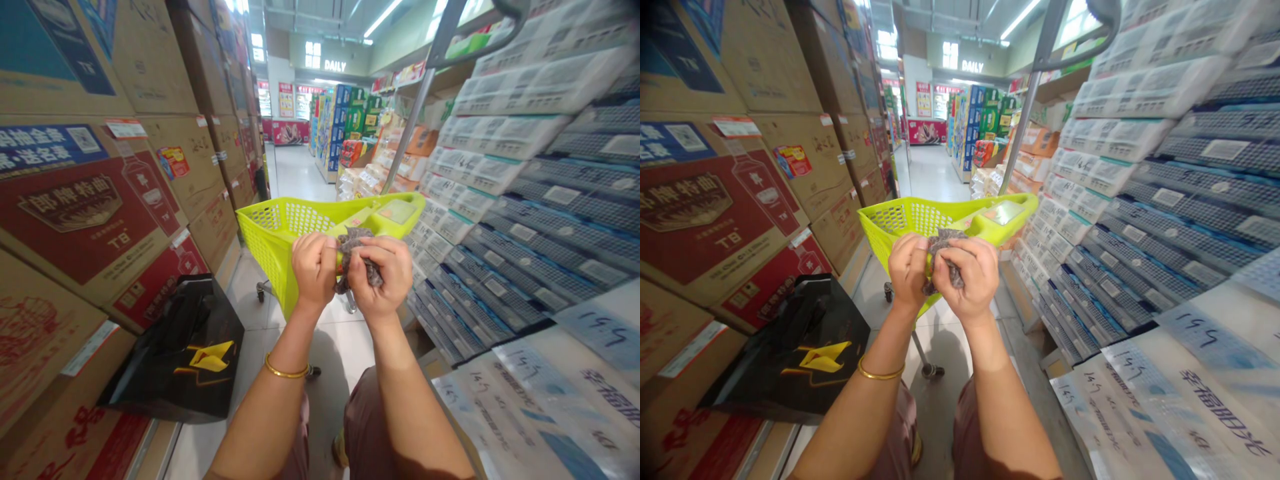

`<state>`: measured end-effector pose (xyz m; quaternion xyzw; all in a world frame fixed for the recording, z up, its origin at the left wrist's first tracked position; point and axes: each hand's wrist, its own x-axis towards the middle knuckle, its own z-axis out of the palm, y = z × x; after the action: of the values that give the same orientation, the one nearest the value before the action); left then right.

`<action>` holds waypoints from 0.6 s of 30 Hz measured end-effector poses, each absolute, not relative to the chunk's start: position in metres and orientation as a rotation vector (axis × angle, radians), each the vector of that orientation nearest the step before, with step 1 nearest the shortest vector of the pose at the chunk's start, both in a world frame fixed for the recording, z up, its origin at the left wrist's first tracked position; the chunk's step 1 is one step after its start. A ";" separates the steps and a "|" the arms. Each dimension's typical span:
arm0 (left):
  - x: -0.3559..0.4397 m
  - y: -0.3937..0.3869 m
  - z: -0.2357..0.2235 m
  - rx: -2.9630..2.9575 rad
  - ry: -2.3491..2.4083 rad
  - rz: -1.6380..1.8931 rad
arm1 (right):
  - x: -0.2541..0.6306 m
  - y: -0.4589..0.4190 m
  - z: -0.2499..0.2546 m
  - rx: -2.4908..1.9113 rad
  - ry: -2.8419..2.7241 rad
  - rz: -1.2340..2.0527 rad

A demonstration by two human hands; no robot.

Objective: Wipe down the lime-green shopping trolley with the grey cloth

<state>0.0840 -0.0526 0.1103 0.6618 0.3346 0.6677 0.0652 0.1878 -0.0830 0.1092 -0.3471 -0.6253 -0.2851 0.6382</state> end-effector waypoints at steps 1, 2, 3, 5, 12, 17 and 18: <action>0.084 -0.053 0.110 1.981 1.007 2.018 | 0.190 -0.082 0.108 -0.804 -1.408 -0.635; 0.085 -0.053 0.111 1.966 1.008 2.021 | 0.193 -0.080 0.108 -0.819 -1.381 -0.616; 0.085 -0.053 0.110 1.957 1.014 2.021 | 0.196 -0.078 0.108 -0.833 -1.346 -0.593; 0.084 -0.053 0.110 1.948 1.036 2.017 | 0.204 -0.074 0.108 -0.854 -1.256 -0.536; 0.085 -0.053 0.108 1.957 1.035 2.034 | 0.212 -0.070 0.114 -0.932 -1.102 -0.465; 0.084 -0.050 0.107 1.986 1.049 2.032 | 0.175 -0.089 0.118 -0.919 -1.244 -0.510; 0.084 -0.049 0.106 1.990 1.056 2.034 | 0.168 -0.092 0.118 -0.910 -1.288 -0.540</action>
<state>0.0838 -0.0487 0.1064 0.6546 0.3473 0.6694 0.0532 0.1681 -0.0919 0.1178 -0.4042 -0.5720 -0.2396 0.6723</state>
